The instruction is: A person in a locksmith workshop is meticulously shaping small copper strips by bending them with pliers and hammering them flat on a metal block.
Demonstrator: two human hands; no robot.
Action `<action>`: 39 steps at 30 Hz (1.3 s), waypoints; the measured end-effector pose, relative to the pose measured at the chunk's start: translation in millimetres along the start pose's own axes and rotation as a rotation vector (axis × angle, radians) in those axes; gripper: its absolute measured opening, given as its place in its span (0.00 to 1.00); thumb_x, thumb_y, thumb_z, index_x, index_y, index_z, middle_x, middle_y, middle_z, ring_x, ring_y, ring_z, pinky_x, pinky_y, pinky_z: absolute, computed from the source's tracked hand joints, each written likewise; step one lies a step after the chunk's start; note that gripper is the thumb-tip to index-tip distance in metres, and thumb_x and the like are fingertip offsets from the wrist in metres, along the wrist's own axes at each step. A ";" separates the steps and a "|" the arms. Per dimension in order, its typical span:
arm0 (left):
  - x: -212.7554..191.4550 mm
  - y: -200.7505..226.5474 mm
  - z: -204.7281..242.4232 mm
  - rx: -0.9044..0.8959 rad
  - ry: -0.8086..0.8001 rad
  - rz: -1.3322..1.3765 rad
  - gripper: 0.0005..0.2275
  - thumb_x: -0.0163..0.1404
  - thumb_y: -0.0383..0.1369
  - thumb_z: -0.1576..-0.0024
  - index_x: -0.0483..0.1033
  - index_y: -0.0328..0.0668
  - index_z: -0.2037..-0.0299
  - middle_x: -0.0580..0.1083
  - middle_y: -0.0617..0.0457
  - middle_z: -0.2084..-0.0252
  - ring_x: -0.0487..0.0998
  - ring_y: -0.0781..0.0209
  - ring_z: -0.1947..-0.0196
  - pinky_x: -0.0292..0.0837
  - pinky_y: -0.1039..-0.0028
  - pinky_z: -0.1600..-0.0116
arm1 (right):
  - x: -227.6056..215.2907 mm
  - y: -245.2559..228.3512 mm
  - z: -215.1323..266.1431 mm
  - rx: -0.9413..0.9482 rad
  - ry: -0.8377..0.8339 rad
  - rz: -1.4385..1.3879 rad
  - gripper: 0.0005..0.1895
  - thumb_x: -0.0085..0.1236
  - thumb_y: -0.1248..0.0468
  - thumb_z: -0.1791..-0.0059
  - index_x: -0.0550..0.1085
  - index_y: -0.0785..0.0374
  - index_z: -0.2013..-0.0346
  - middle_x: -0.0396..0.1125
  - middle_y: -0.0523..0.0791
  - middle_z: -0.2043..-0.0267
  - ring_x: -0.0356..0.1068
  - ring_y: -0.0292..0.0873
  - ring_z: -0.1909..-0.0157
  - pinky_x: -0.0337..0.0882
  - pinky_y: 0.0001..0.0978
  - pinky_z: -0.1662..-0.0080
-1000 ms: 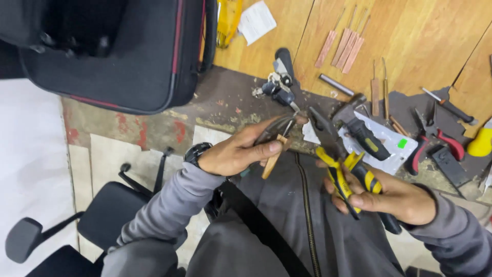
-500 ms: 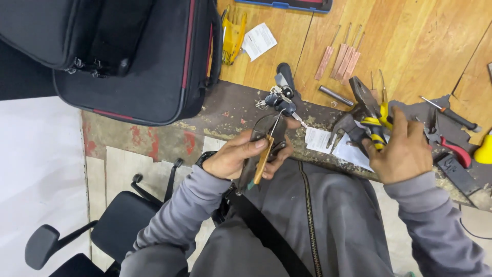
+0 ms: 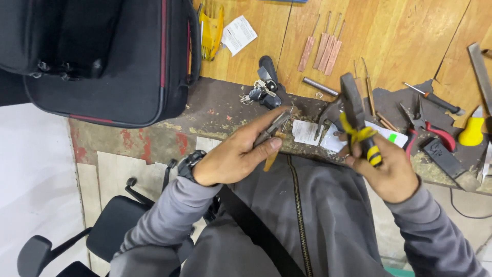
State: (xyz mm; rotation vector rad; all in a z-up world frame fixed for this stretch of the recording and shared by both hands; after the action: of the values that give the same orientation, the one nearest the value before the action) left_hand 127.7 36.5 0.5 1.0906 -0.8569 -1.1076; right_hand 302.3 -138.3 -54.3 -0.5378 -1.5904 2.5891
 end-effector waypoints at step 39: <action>-6.4 9.2 15.3 -0.048 -0.034 -0.298 0.26 0.40 0.43 0.32 0.52 0.50 0.24 0.62 0.53 0.61 0.70 0.58 0.62 0.68 0.68 0.57 | 20.0 -13.2 -1.9 0.123 -0.529 0.179 0.08 0.61 0.65 0.54 0.78 0.56 0.60 0.83 0.41 0.55 0.83 0.38 0.50 0.77 0.32 0.48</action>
State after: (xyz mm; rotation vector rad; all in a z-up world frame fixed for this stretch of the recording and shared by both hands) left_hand 114.1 39.7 13.4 1.1879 -0.7040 -1.3898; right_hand 282.3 -126.0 -48.8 0.0275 -1.5405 3.1264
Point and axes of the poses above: each hand's wrist, its own z-axis away from the middle knuckle, its own x-axis out of the palm, y = z × x, the point moved 10 cm from there along -z, towards the middle knuckle
